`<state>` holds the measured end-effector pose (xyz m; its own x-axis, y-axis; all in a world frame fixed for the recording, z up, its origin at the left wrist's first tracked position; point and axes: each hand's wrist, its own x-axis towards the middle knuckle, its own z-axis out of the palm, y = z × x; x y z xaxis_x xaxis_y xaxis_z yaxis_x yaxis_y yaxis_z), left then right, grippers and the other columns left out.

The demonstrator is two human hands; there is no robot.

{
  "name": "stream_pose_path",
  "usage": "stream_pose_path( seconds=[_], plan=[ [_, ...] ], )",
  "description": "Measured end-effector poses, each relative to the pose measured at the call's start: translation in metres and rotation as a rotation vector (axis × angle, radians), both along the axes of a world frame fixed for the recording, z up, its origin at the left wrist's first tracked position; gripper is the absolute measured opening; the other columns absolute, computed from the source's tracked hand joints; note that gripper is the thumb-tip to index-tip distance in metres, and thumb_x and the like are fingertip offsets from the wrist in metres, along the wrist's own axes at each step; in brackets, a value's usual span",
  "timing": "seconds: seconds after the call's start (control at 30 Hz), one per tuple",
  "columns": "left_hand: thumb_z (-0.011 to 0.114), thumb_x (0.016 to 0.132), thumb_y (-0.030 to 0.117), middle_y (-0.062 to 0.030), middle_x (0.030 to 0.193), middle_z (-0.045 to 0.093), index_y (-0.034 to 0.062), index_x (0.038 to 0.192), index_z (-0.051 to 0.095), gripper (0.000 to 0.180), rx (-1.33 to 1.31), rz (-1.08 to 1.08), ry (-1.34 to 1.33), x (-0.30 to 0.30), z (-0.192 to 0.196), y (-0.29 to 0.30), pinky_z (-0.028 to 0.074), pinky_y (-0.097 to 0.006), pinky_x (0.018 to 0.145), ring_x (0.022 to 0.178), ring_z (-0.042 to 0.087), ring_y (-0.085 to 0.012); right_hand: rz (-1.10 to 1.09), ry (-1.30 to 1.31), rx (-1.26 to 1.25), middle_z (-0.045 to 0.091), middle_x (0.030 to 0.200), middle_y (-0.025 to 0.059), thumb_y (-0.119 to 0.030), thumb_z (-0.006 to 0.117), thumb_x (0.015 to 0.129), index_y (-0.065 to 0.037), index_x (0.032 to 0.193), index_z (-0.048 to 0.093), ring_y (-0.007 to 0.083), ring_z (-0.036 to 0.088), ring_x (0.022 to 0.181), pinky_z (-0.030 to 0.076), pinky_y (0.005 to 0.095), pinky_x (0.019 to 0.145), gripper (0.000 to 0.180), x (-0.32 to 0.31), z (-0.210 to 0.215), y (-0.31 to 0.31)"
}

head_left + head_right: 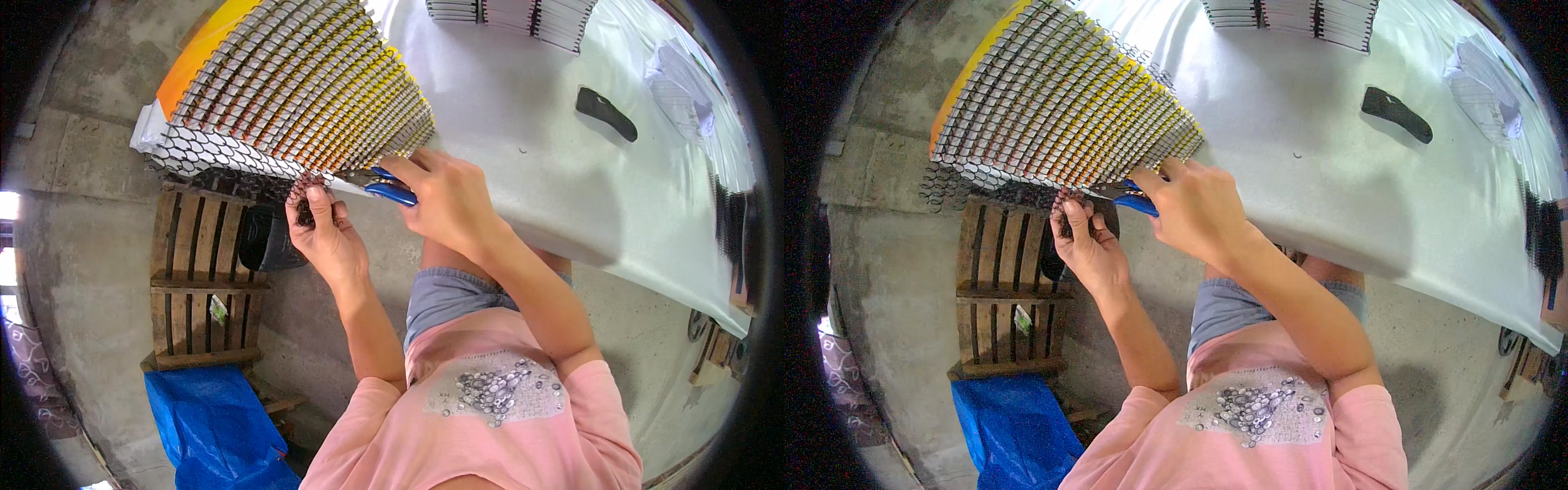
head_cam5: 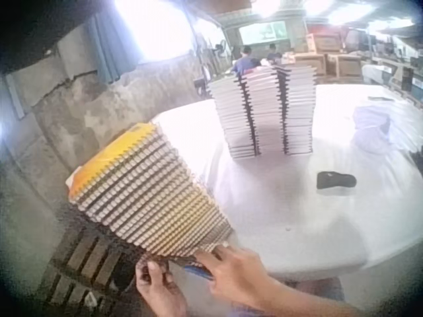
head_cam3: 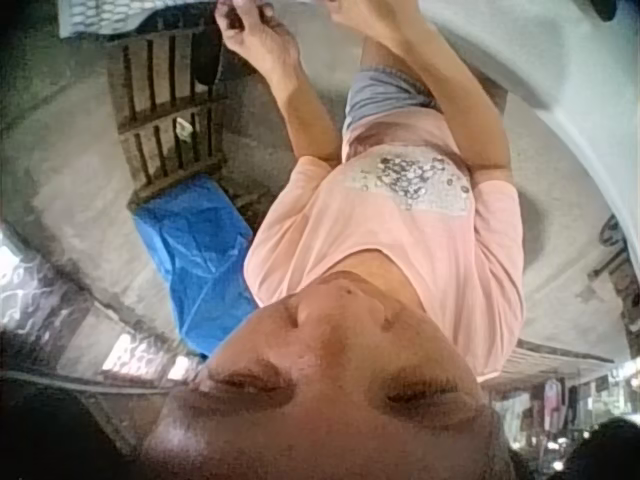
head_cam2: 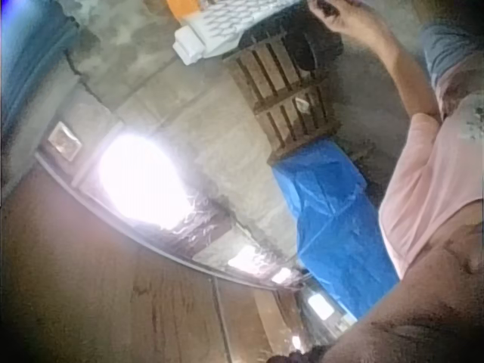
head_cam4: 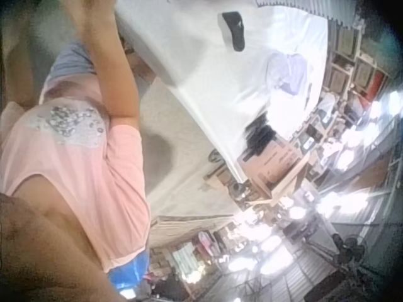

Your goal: The person trims the ends of metal spiral bindings on a stack of notebooks using pliers.

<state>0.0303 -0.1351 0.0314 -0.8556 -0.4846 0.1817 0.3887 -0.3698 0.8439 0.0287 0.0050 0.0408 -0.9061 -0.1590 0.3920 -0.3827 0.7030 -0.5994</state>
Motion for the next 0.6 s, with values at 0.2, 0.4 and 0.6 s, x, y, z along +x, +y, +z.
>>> stream_pose_path(
  seconds=[0.2,0.4,0.6],
  plan=[
    [0.061,0.089,0.016,0.0002,0.088,0.058,0.0036,0.100,0.056,0.017,-0.035,-0.019,0.029,0.002,-0.002,-0.001,0.038,-0.018,0.057,0.072,0.049,-0.0050,-0.089,0.290,0.003,0.057,0.097,0.0030,-0.019,0.073,0.061,-0.017,0.104,0.060,0.0209,0.055,0.094,0.037,0.0414,0.084,0.045,0.002,0.012,0.003],
    [0.062,0.088,0.015,-0.0005,0.089,0.058,0.0020,0.104,0.056,0.022,-0.059,0.005,0.032,0.004,-0.001,-0.001,0.038,-0.018,0.057,0.073,0.050,-0.0047,-0.063,0.276,0.021,0.055,0.099,0.0031,-0.017,0.073,0.060,-0.018,0.110,0.058,0.0235,0.053,0.099,0.033,0.0432,0.088,0.053,-0.001,0.014,-0.005],
    [0.062,0.088,0.015,-0.0014,0.090,0.058,0.0016,0.105,0.056,0.023,-0.086,0.014,0.039,0.005,-0.003,-0.002,0.039,-0.018,0.058,0.073,0.050,-0.0053,-0.005,0.217,0.030,0.056,0.089,0.0047,-0.017,0.073,0.061,-0.017,0.104,0.059,0.0226,0.057,0.087,0.042,0.0387,0.074,0.046,-0.003,0.007,-0.007]
  ],
)
